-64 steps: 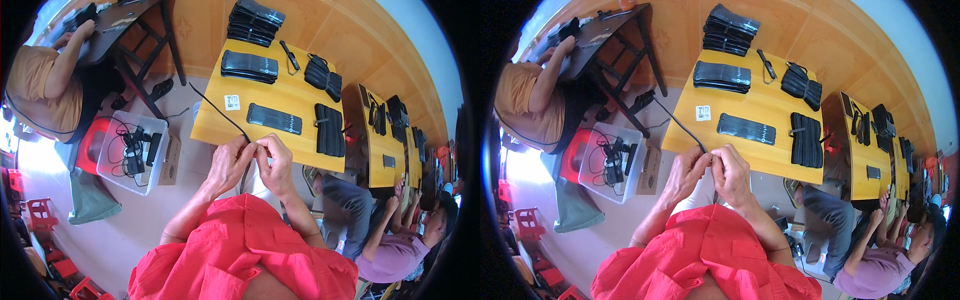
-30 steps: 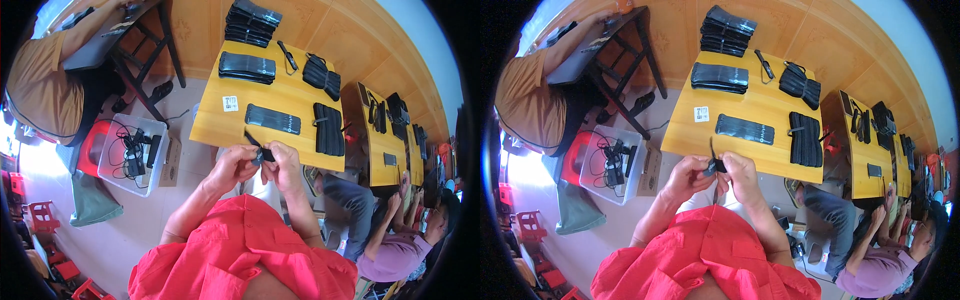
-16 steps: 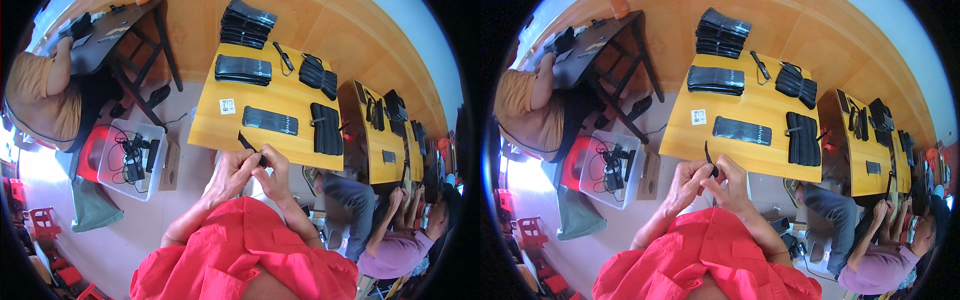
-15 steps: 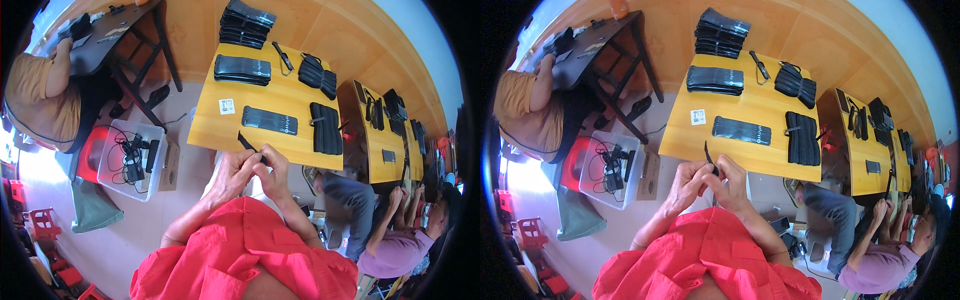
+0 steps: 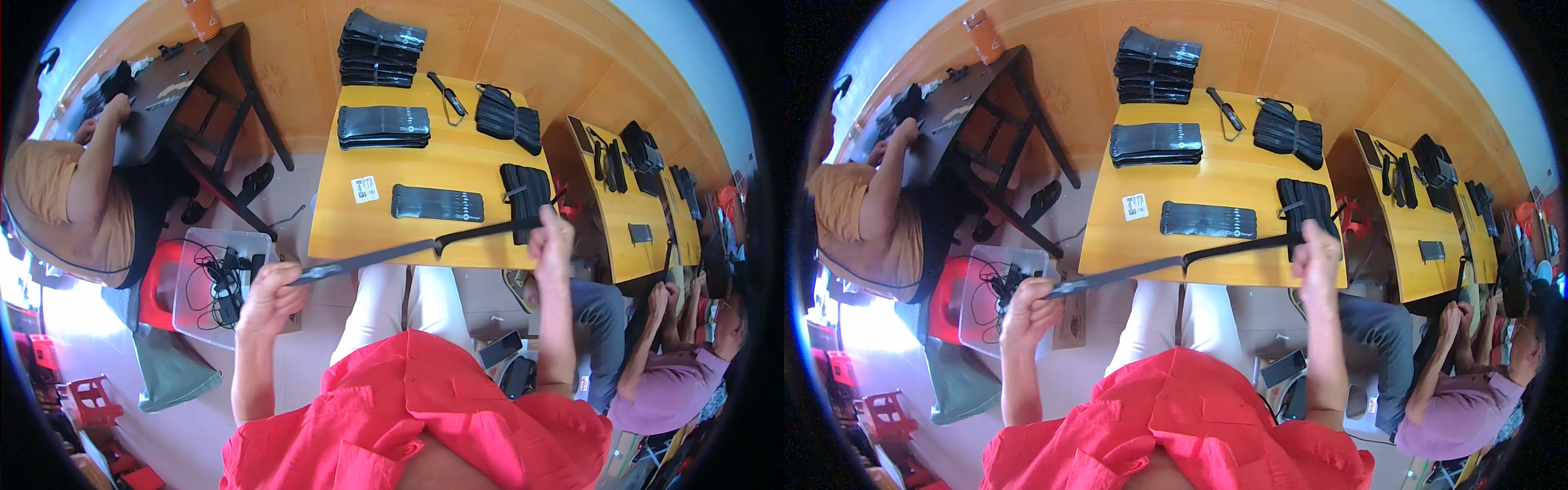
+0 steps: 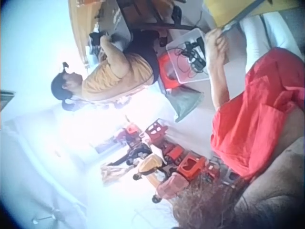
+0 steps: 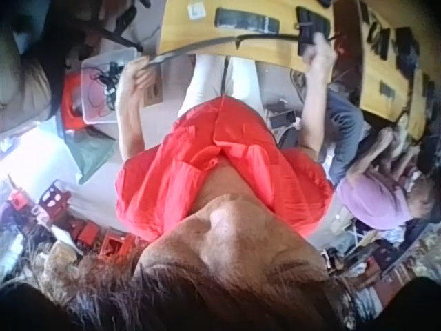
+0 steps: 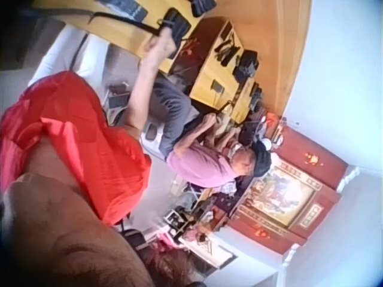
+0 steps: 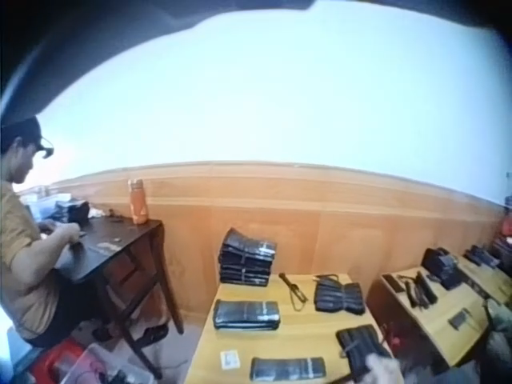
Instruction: Manually attaching plastic and metal components to black fabric straps on a workbench.
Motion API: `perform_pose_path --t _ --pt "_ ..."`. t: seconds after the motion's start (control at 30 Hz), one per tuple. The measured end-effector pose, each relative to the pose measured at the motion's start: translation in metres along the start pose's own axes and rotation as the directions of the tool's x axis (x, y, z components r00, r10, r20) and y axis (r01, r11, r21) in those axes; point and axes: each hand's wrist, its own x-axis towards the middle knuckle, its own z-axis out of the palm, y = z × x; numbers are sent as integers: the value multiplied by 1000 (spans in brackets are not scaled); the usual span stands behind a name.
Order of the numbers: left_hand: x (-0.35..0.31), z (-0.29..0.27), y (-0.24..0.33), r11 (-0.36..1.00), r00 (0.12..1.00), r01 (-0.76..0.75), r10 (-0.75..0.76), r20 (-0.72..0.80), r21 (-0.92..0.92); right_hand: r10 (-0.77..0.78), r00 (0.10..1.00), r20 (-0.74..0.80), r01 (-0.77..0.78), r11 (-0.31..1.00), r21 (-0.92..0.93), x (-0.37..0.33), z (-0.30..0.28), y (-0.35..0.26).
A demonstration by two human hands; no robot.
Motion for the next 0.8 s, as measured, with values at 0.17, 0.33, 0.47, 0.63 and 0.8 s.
perform_pose_path --t 0.17,0.33,0.47,0.63,0.8 --pt "-40 -79 40 965 973 -215 197 -123 -151 -11 982 -187 40 988 152 35 -110 -19" --pt "-4 -38 25 960 945 -279 278 -172 17 -11 994 108 7 999 44 1 -59 -50" --pt "34 -15 19 931 925 -364 365 -105 31 -82 949 306 94 995 -25 -6 -49 -45" --pt "75 -9 -14 938 913 -315 342 -225 148 -122 927 354 187 970 -155 -23 -42 -47" --pt "107 -33 -89 954 875 130 19 -485 271 -65 924 377 142 973 -180 -26 -51 -42"
